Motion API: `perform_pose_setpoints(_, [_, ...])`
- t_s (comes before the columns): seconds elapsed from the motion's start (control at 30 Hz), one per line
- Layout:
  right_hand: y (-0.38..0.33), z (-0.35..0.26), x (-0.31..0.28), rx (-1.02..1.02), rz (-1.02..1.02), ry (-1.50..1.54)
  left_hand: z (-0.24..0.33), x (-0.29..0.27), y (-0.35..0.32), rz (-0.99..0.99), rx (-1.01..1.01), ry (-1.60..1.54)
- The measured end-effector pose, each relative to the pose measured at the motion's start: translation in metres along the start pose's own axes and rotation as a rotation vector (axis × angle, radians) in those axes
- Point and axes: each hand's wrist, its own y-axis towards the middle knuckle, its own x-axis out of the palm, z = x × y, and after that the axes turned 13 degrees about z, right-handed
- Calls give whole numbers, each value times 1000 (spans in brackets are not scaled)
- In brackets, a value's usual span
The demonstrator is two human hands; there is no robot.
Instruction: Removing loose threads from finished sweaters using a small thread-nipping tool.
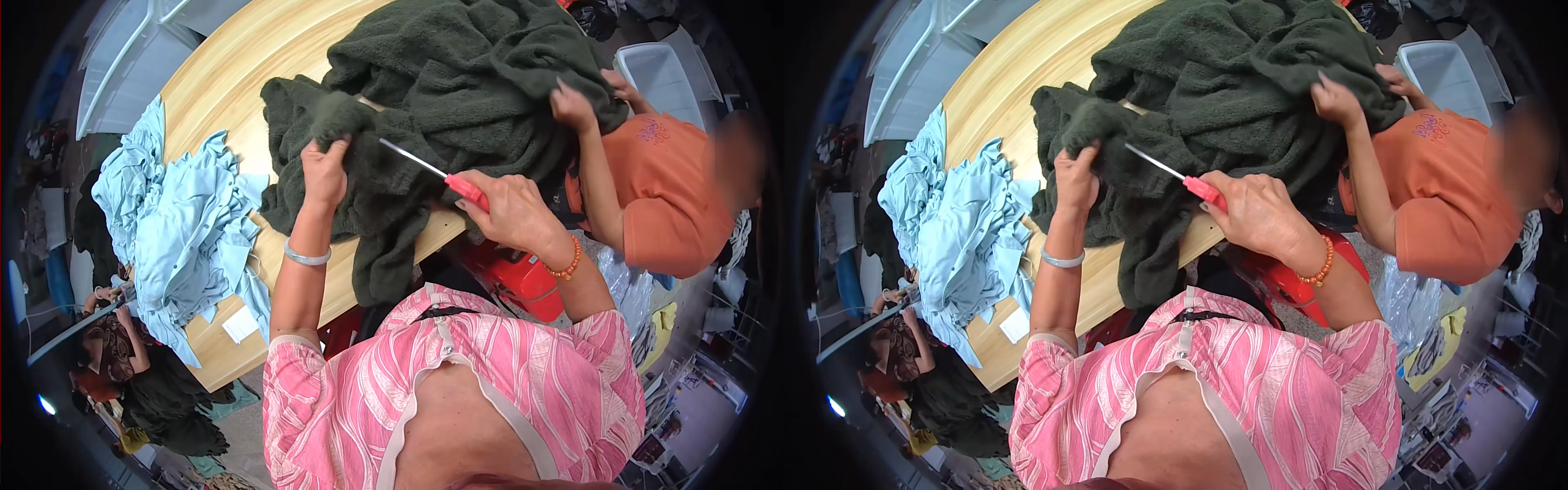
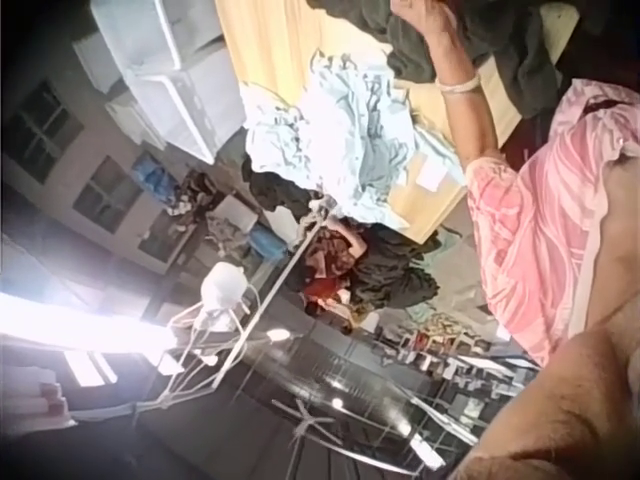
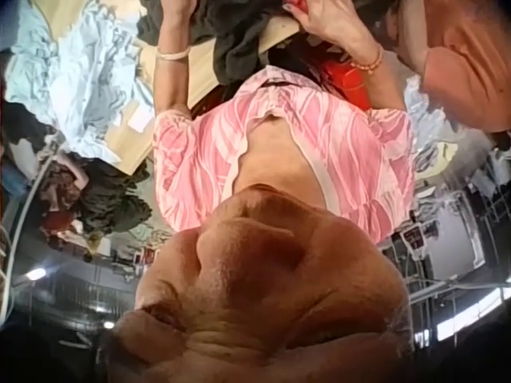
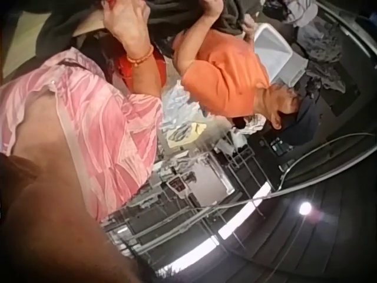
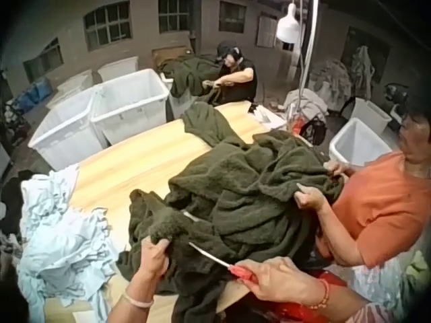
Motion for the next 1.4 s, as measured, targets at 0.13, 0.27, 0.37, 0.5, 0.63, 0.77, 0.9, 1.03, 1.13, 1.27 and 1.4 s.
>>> perform_pose_setpoints(0.13, [-3, -1, 0, 8, -104, 45, 10, 15, -2, 153, -205, -243])
perform_pose_setpoints(0.27, [-6, 0, 4, 18, -84, 66, 0, 13, -3, 191, -195, -263])
perform_pose_setpoints(0.37, [-5, -1, 3, 17, -74, 79, -3, 20, -8, 247, -198, -182])
perform_pose_setpoints(0.5, [-5, 3, 6, 6, -15, 66, -1, 29, -12, 199, -201, -246])
perform_pose_setpoints(0.63, [-6, 4, 3, -24, -103, 81, 1, 39, -17, 252, -265, -280])
perform_pose_setpoints(0.77, [-6, 8, 2, 22, -65, 65, -7, 34, -16, 214, -262, -303])
perform_pose_setpoints(0.9, [-7, 14, 1, -33, -183, 119, -10, 38, -17, 242, -356, -373])
perform_pose_setpoints(1.03, [-5, 20, -2, 80, -52, 16, -9, 40, -18, 242, -391, -415])
perform_pose_setpoints(1.13, [-8, 18, -5, 9, -88, 162, -16, 37, -10, 311, -405, -389])
perform_pose_setpoints(1.27, [-3, 22, -4, 61, -19, 145, -16, 57, -20, 271, -321, -231])
perform_pose_setpoints(1.4, [5, 25, -8, 75, 41, 88, -31, 63, -29, 142, -205, 11])
